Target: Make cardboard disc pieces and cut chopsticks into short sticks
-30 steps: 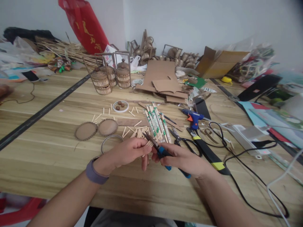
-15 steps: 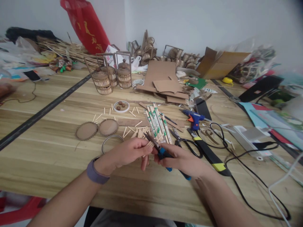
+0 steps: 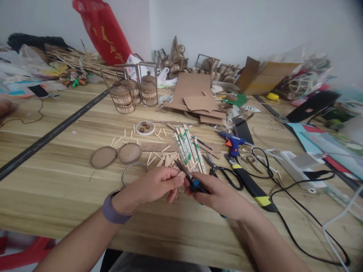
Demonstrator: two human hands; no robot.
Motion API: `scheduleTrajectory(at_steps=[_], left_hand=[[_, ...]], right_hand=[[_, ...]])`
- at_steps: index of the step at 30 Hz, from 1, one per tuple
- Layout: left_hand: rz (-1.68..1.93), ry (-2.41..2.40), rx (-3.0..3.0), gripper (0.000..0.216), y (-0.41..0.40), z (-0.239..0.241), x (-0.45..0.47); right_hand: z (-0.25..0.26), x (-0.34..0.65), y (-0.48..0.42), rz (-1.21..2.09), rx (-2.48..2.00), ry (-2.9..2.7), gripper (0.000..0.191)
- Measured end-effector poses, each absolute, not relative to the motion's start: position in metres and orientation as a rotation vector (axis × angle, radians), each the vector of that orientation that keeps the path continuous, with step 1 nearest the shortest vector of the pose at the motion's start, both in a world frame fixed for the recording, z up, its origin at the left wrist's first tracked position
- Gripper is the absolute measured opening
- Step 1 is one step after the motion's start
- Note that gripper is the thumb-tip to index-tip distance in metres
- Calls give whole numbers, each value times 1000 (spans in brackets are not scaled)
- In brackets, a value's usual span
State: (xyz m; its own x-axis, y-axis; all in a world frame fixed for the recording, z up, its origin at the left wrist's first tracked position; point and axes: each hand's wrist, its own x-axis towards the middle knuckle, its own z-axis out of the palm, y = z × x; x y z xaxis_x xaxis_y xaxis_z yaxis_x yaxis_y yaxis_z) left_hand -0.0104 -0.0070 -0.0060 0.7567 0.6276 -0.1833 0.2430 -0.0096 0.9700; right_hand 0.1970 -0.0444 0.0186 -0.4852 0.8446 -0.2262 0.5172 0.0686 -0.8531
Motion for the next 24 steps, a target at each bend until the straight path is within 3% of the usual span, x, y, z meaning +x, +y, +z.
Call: scheduleTrajectory(at_steps=[6,24], left_hand=[[347,776,1654,38,-14,2,-8],[321,904,1680,42,-5,-3,-9]], right_hand=[[26,193,-49,1121,-1511,-2140,12],[7,187,-40,1125,-1531,-2078,8]])
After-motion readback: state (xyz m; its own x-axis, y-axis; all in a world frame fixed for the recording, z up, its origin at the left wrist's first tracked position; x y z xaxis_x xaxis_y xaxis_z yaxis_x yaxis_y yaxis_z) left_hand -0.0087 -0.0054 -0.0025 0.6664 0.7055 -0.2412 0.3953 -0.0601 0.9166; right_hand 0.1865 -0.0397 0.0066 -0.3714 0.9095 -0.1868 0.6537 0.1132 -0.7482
